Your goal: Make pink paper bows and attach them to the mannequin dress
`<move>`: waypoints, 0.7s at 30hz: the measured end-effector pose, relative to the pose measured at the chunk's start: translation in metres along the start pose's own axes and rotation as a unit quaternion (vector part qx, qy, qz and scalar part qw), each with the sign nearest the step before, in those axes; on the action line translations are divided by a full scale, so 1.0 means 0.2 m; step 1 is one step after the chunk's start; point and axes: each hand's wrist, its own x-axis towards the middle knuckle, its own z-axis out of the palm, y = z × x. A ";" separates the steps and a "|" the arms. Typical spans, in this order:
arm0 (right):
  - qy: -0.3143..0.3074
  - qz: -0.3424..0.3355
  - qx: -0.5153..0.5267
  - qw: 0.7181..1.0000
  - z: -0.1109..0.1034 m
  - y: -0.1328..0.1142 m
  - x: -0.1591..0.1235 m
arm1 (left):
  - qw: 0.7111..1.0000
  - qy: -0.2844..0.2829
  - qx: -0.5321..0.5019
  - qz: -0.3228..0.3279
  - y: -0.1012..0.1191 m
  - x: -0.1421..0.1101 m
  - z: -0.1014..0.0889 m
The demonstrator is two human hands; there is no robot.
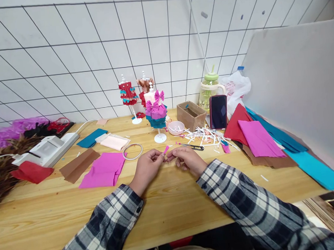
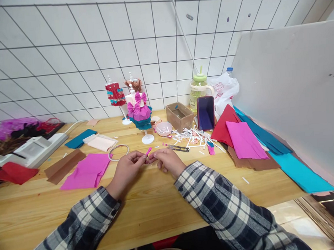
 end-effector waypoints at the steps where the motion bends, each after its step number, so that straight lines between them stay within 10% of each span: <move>1: -0.002 0.008 0.009 1.000 0.00 0.00 0.00 | 1.000 -0.001 0.000 0.002 0.00 0.00 0.00; 10: 0.067 -0.046 -0.001 0.997 0.06 0.06 0.03 | 0.999 0.022 0.042 0.017 0.02 -0.02 0.01; 21: -0.042 -0.052 -0.003 0.998 0.00 0.02 0.01 | 0.997 0.029 0.064 0.022 0.02 -0.02 0.00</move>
